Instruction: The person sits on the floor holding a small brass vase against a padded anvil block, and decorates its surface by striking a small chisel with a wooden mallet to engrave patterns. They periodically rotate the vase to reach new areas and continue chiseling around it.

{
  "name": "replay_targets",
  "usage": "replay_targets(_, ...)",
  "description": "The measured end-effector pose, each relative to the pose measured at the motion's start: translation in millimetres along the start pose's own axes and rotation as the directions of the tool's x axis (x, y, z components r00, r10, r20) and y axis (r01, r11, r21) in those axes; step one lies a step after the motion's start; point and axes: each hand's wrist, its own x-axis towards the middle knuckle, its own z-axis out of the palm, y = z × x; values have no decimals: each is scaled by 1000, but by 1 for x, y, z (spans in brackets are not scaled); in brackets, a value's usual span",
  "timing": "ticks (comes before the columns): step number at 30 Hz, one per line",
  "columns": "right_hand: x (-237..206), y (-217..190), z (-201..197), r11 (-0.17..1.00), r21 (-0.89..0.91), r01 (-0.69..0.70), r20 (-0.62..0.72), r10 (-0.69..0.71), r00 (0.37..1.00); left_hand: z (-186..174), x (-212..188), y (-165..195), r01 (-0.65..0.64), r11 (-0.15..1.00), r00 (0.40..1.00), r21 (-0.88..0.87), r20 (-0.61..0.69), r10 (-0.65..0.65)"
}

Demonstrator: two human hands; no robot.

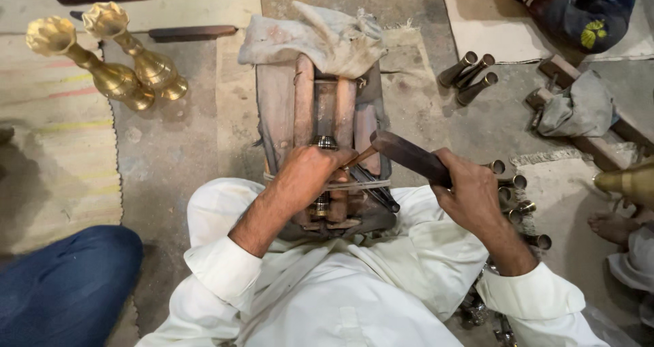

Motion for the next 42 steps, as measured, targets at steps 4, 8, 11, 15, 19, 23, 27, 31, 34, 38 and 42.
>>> replay_targets(4,-10,6,9,962,198,-186,-4,191,982,-2,2,0,-58,998,997,-24,43,59)
replay_targets(8,-22,8,19,999,-13,-31,-38,31,999,-5,4,0,-72,997,993,-3,94,72)
replay_targets(11,-26,12,23,872,347,-345,30,357,934,-6,1,-2,-110,991,991,-70,69,115)
replay_targets(15,-29,15,30,982,185,-29,24,25,999,-12,-22,-11,-146,941,975,-304,-207,84)
replay_targets(19,-20,-3,52,845,487,-220,151,166,974,-13,-51,-23,142,847,938,-512,-204,-281)
replay_targets(23,12,-38,70,799,558,-224,169,155,973,-9,-81,-31,459,749,840,-478,-41,-541)
replay_targets(27,53,-78,78,925,369,-94,140,45,989,0,-96,-33,554,742,806,-377,19,-592)
replay_targets(31,78,-106,76,988,153,1,116,-19,993,6,-108,-37,368,794,884,-483,-84,-461)
replay_targets(34,87,-121,75,999,-46,20,99,-16,995,6,-113,-41,347,810,895,-473,-91,-437)
replay_targets(38,97,-133,75,967,-232,108,106,-85,991,6,-110,-42,379,795,886,-474,-64,-460)
replay_targets(42,102,-135,78,964,-233,126,163,-89,983,8,-108,-38,369,795,880,-482,-95,-466)
